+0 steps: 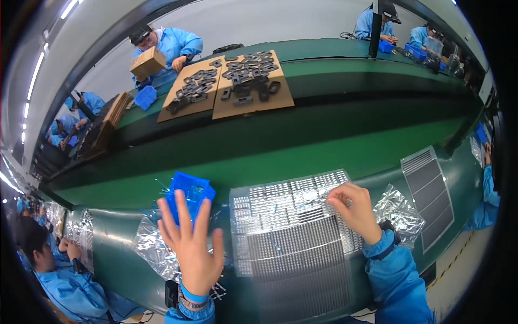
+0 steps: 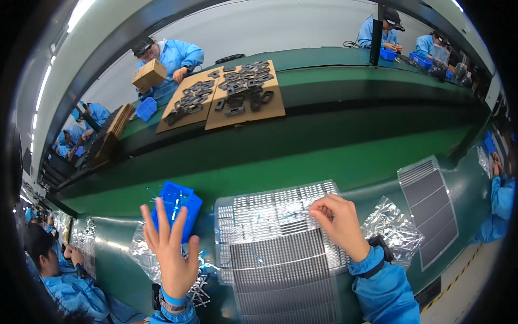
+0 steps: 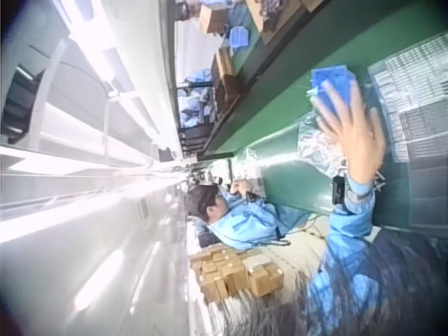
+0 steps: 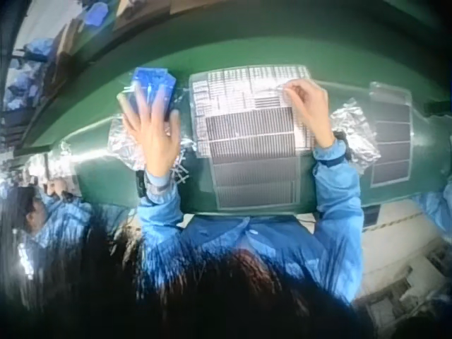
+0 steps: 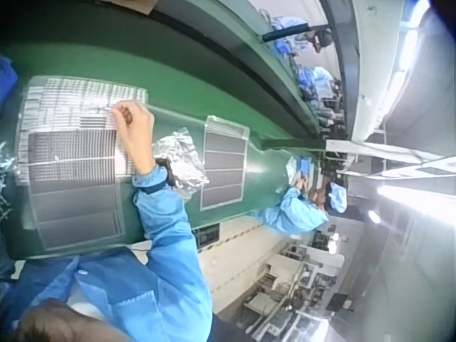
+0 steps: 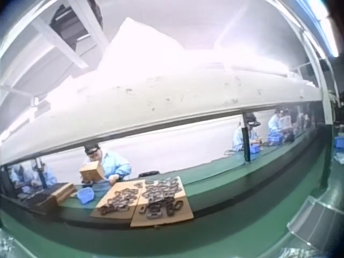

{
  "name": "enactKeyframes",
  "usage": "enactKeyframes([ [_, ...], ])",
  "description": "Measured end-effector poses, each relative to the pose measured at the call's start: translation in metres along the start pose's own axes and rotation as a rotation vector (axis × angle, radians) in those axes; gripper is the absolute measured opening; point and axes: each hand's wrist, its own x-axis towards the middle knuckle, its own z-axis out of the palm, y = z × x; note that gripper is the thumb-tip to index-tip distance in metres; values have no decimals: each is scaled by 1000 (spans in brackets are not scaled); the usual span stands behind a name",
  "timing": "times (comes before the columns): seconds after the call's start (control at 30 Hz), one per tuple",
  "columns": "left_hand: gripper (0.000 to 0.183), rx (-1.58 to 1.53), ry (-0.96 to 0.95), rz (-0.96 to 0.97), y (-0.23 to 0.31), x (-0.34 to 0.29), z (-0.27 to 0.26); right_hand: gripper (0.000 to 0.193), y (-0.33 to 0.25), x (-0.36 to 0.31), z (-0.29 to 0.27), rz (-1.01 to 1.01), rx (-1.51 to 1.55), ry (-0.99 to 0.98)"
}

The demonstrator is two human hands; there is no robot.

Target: The person is assembling thin blue strips into a grid-like electronic component on a factory assembly line.

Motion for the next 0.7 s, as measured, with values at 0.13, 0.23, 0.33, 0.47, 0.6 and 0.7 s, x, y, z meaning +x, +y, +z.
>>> enactKeyframes([
  [0.13, 47, -346, -159, 271, 32, -2, 22, 7, 10, 1, -1, 20, 8, -52],
  [0.23, 42, -489, -284, 355, 49, -5, 57, 7, 11, 3, 6, 18, -4, -133],
  [0.33, 40, -590, -283, 358, 53, -8, 91, 8, 9, 4, 12, 3, 11, -121],
  [0.47, 41, -640, -305, 343, 55, -6, 105, 9, 13, 3, 5, 46, -36, -118],
  [0.6, 40, -648, -308, 285, 54, -7, 107, 10, 10, 4, 12, 56, -68, -152],
  [0.7, 39, -622, -308, 255, 56, -9, 109, 11, 7, 3, 11, 88, -65, -183],
])
